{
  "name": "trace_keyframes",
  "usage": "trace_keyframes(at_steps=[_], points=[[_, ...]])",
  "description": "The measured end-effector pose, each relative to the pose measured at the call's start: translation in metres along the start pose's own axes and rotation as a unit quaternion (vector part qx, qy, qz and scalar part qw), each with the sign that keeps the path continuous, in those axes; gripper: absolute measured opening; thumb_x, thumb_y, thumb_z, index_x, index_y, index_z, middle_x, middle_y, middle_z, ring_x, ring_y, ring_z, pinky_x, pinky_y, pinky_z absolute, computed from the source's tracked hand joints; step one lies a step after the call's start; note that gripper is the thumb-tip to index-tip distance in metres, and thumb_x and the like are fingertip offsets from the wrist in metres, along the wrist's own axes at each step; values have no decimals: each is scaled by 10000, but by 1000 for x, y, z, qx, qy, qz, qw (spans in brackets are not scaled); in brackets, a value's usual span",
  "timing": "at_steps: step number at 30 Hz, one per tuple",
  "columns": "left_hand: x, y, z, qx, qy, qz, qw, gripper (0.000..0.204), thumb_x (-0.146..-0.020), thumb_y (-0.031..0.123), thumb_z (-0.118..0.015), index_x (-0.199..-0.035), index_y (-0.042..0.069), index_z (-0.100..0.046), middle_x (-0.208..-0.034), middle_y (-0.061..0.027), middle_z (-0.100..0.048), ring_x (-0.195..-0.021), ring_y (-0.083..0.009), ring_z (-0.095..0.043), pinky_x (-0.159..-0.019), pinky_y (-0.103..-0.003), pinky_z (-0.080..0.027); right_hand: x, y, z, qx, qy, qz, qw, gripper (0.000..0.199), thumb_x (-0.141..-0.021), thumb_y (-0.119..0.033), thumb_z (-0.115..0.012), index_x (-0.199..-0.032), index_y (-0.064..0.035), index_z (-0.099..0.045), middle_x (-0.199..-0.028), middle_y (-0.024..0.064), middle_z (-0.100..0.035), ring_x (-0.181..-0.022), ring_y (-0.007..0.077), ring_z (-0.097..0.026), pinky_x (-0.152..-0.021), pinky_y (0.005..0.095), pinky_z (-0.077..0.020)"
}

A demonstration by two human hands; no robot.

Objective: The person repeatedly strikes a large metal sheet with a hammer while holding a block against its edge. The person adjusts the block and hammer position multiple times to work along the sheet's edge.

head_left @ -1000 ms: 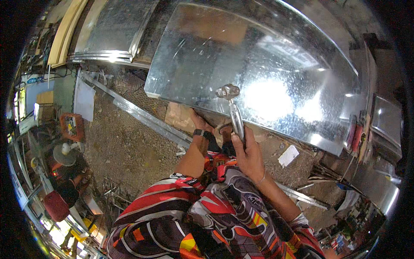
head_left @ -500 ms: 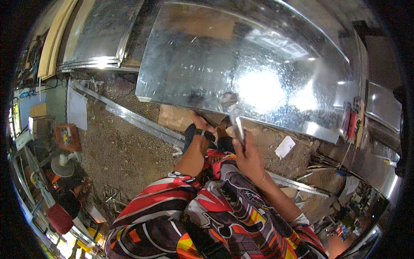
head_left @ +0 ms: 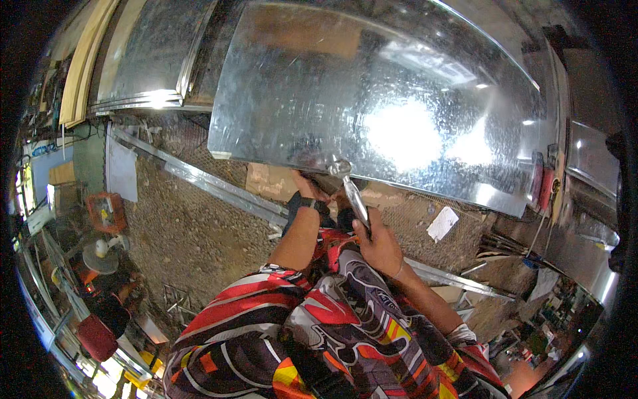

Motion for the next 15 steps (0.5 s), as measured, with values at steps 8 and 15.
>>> trace_keyframes(at_steps=[8,15], points=[[15,3,-31,-19,-18,-29,999,820,-916,735,-478,-1410,84,-546,-1356,-176,-608,-1147,-428,-644,-987,-598,-547,11,-40,32,-111,115,130,979,422,-1077,-273,-551,-1380,17,-503,-1077,237,-664,-934,314,-693,-844,441,-530],[9,-3,-3,16,-115,-30,993,919,-876,787,-514,-1439,60,-513,-1327,-206,-616,-1145,-464,-636,-991,-616,-545,4,7,-6,-10,42,71,997,456,-1071,-357,-564,-1389,-32,-520,-853,269,-688,-787,415,-720,-699,494,-530]])
Point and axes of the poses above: each hand's wrist, its own x-axis away from the middle knuckle, its own z-axis out of the back of the hand, y = z × x, the point moved 3 cm from there along -x, towards the middle knuckle
